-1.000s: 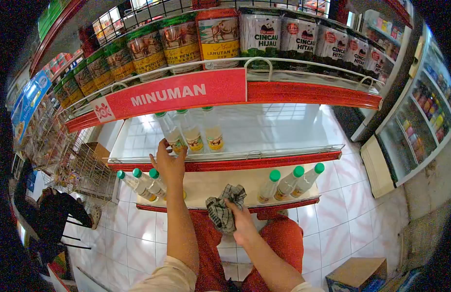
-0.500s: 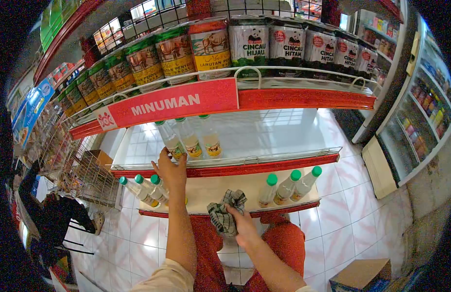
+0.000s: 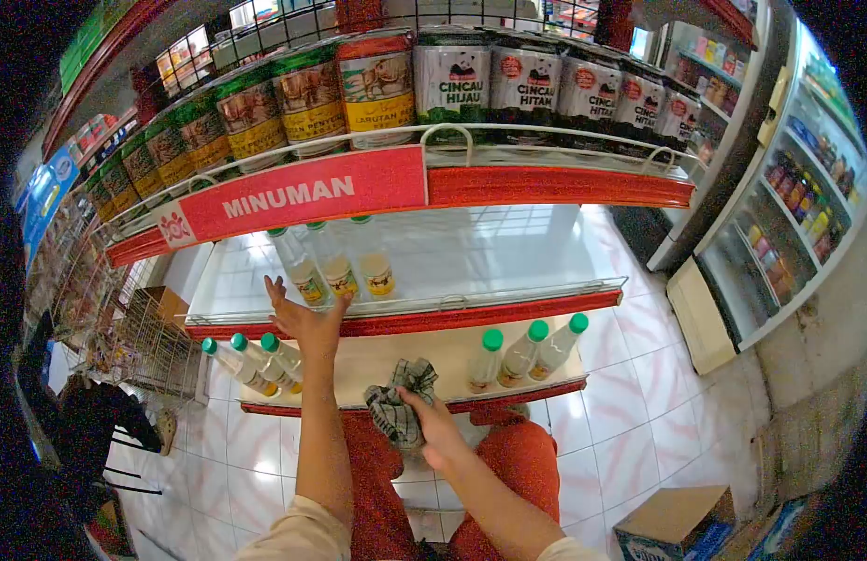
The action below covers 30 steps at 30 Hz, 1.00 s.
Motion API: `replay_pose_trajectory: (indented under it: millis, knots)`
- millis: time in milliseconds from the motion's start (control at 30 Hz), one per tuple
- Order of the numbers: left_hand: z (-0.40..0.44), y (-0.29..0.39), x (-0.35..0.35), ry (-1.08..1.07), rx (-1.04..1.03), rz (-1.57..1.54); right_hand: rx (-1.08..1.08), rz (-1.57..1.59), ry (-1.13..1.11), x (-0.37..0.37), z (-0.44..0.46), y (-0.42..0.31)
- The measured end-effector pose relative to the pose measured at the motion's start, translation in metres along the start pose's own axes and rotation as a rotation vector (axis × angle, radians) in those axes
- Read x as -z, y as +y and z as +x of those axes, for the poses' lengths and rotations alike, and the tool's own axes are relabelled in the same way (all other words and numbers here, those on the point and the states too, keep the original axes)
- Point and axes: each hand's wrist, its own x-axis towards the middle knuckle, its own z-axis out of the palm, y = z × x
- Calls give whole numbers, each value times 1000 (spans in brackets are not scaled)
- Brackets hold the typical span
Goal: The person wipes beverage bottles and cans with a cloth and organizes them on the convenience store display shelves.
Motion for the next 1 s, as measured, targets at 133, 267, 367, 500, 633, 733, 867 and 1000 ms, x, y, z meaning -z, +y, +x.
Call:
replay_pose_trajectory:
  millis: [133,267,367,500,633,733,867,1000]
  knots:
    - [1,-2,-4,45,-44,43,-13,22,-24,1,0,-1]
    - [1,-5,-5,43,-65,66,-8,17,9,-3,-3,-2]
    - [0,1,0,54,-38,-31,1,7,42,-4,-4,-2]
    - [-6,12,5,267,-358,31,-5,9,13,2,3,1]
    - [-14,33,-7,177,-371,-20,-4,-11,12,-2,-1,-1]
    - [-15,28,-15,173,-341,13,4,-4,-11,2,1,0]
    - [-12,25,-13,184,-310,68,26,10,-28,4,-1,-3]
    - [-12,18,-16,177,-317,51,23,3,9,2,-4,-6]
